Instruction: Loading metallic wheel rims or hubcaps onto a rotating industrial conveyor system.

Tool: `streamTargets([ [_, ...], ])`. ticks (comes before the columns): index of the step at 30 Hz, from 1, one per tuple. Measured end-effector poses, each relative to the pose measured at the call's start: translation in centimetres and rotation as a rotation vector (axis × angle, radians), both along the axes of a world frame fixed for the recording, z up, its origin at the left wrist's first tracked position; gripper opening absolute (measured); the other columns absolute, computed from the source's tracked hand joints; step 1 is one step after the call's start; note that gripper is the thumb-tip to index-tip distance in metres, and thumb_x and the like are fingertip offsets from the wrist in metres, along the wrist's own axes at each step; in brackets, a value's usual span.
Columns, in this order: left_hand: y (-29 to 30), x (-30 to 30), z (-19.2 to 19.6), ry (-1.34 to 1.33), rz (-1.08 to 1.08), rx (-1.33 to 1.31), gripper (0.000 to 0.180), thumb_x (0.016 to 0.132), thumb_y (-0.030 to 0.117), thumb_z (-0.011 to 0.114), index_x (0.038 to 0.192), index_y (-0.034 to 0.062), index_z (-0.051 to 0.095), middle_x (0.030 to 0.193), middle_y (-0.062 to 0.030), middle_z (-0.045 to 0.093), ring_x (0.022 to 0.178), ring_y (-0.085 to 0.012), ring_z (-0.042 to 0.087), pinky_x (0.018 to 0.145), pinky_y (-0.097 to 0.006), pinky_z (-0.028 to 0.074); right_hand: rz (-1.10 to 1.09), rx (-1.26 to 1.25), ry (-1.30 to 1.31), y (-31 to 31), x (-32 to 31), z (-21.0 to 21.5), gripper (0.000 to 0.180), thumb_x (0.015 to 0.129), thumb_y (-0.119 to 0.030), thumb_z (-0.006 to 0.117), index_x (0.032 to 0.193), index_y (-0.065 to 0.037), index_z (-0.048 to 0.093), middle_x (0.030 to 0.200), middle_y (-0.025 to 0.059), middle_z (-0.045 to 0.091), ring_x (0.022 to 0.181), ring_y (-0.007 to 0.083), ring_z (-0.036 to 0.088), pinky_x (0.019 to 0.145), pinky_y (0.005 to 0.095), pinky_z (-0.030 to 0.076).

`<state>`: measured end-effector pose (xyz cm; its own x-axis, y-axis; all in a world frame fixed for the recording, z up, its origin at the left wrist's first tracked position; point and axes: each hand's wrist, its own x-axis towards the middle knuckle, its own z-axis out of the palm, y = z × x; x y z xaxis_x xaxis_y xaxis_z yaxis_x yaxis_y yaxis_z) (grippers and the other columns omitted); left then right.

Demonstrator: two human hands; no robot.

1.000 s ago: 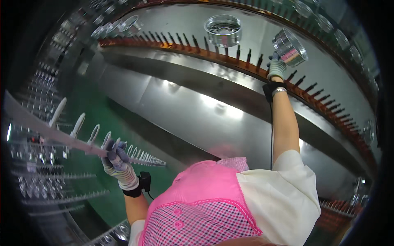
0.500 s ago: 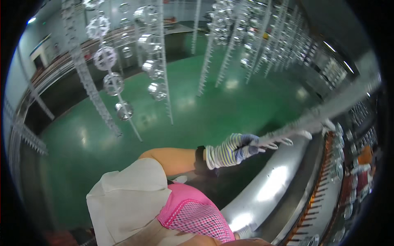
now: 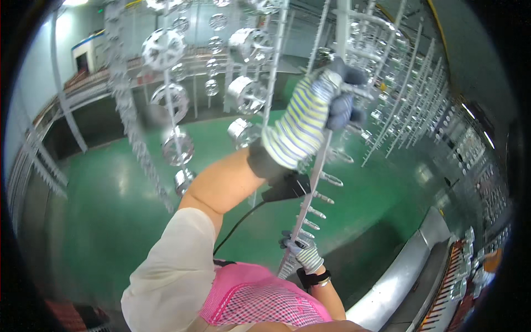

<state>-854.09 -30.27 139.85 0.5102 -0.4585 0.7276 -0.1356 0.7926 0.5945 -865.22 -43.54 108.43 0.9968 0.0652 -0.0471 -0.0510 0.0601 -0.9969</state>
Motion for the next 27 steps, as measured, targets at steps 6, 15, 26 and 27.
streamTargets([
  [6,-3.2,9.9,-2.4,-0.224,0.521,0.149,0.056,0.086,0.038,0.045,0.124,-0.0012,0.033,0.117,-0.0151,0.046,0.106,-0.0229,0.047,0.09,-0.034,0.038,-0.564,-0.144,-0.172,-8.0,6.8,1.3,0.029,0.079,-0.007,0.055,0.106,0.0,0.056,0.08,0.005,0.061,0.068,0.0108,0.057,0.061,0.0235,0.047],
  [15,-1.2,19.0,-17.7,-0.169,1.431,0.392,0.062,0.074,0.006,0.056,0.128,-0.0014,0.026,0.126,-0.0186,0.035,0.118,-0.0275,0.035,0.099,-0.035,0.028,-0.662,-0.359,-0.476,-24.3,20.3,18.5,0.022,0.076,-0.006,0.053,0.097,0.001,0.054,0.068,0.0062,0.059,0.053,0.0123,0.053,0.045,0.0255,0.045],
  [26,-3.9,26.1,-16.1,-0.051,1.643,0.214,0.049,0.077,-0.001,0.049,0.124,0.0031,0.035,0.12,-0.014,0.042,0.108,-0.0244,0.044,0.089,-0.032,0.04,-0.737,-0.743,-0.752,-43.6,48.0,33.6,0.015,0.076,-0.011,0.056,0.086,-0.001,0.052,0.066,0.0087,0.057,0.048,0.018,0.052,0.042,0.0306,0.044],
  [27,-3.9,27.1,-16.3,0.058,1.568,0.196,0.047,0.079,-0.002,0.047,0.124,0.008,0.037,0.119,-0.0128,0.043,0.105,-0.0237,0.046,0.087,-0.031,0.042,-0.63,-0.517,-0.717,-45.1,50.7,33.0,0.015,0.077,-0.009,0.055,0.089,0.0,0.05,0.065,0.0098,0.056,0.047,0.0191,0.052,0.041,0.0303,0.044],
])
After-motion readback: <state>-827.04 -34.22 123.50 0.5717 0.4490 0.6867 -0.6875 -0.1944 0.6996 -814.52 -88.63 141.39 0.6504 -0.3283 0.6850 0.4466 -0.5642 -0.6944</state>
